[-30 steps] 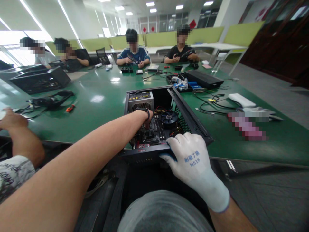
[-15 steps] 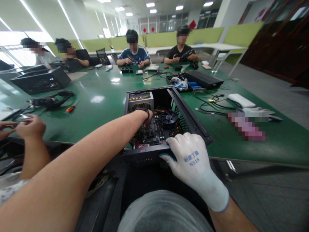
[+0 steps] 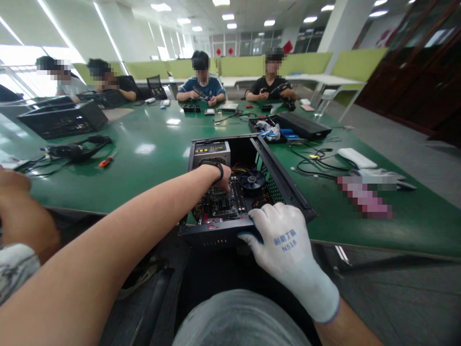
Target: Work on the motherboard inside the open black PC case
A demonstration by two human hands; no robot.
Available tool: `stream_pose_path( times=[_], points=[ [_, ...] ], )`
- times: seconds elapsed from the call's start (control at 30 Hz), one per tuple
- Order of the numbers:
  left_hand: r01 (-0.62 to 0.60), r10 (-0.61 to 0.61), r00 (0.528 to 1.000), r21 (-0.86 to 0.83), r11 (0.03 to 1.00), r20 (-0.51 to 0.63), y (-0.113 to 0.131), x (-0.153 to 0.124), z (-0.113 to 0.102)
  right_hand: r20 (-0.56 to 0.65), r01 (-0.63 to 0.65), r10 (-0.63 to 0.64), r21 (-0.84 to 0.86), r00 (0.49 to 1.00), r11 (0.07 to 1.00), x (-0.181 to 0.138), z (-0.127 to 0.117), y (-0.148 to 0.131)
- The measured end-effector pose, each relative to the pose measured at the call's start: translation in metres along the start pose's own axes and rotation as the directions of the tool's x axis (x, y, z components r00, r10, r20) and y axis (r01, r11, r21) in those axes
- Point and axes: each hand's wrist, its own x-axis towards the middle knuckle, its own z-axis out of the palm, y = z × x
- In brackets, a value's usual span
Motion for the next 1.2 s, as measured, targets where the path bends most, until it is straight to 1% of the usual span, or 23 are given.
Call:
stream_pose_path(
  times=[0.1,0.17,0.23,0.3,0.4,0.5,0.63,0.73,0.83,0.9,1.0,1.1,1.2],
  points=[
    [-0.027,0.027,0.998,-0.001,1.000,-0.058,-0.004,-0.008,-0.011,-0.007,-0.001,0.001,-0.010,1.000,1.000,0.002,0.000,0.001],
    [0.019,-0.025,0.995,-0.055,0.998,-0.099,-0.010,-0.015,-0.018,-0.007,-0.003,0.003,-0.014,1.000,1.000,0.007,0.002,0.003],
    [0.092,-0.113,0.985,-0.159,0.983,-0.131,-0.019,-0.021,-0.025,-0.013,-0.001,0.000,-0.025,1.000,1.000,0.019,0.007,0.007],
    [0.136,-0.184,0.969,-0.263,0.955,-0.165,-0.029,-0.027,-0.031,-0.022,0.007,-0.008,-0.048,1.000,0.999,0.037,0.015,0.012],
    [0.153,-0.249,0.938,-0.358,0.921,-0.239,-0.044,-0.036,-0.040,-0.019,0.007,-0.008,-0.091,1.000,0.996,0.077,0.030,0.024],
    [0.148,-0.309,0.887,-0.423,0.894,-0.343,-0.052,-0.049,-0.047,-0.016,-0.007,0.005,-0.109,1.000,0.994,0.129,0.049,0.039],
    [0.093,-0.393,0.778,-0.529,0.843,-0.490,-0.055,-0.062,-0.054,0.005,-0.035,0.036,-0.138,0.999,0.990,0.202,0.072,0.057],
    [0.005,-0.439,0.705,-0.615,0.788,-0.558,-0.057,-0.065,-0.050,0.034,-0.070,0.076,-0.166,0.996,0.984,0.248,0.087,0.066],
    [-0.101,-0.433,0.667,-0.650,0.754,-0.607,-0.060,-0.062,-0.040,0.058,-0.094,0.107,-0.187,0.993,0.978,0.279,0.098,0.073],
    [-0.122,-0.427,0.664,-0.652,0.748,-0.614,-0.063,-0.058,-0.033,0.065,-0.099,0.114,-0.193,0.991,0.976,0.289,0.103,0.077],
    [-0.115,-0.433,0.654,-0.648,0.753,-0.620,-0.067,-0.053,-0.025,0.067,-0.093,0.108,-0.191,0.992,0.977,0.292,0.107,0.080],
    [-0.102,-0.430,0.640,-0.625,0.774,-0.637,-0.070,-0.052,-0.022,0.072,-0.079,0.093,-0.177,0.993,0.981,0.284,0.107,0.080],
    [-0.096,-0.388,0.634,-0.567,0.818,-0.669,-0.072,-0.052,-0.023,0.064,-0.068,0.079,-0.156,0.995,0.985,0.268,0.103,0.075]
  ],
)
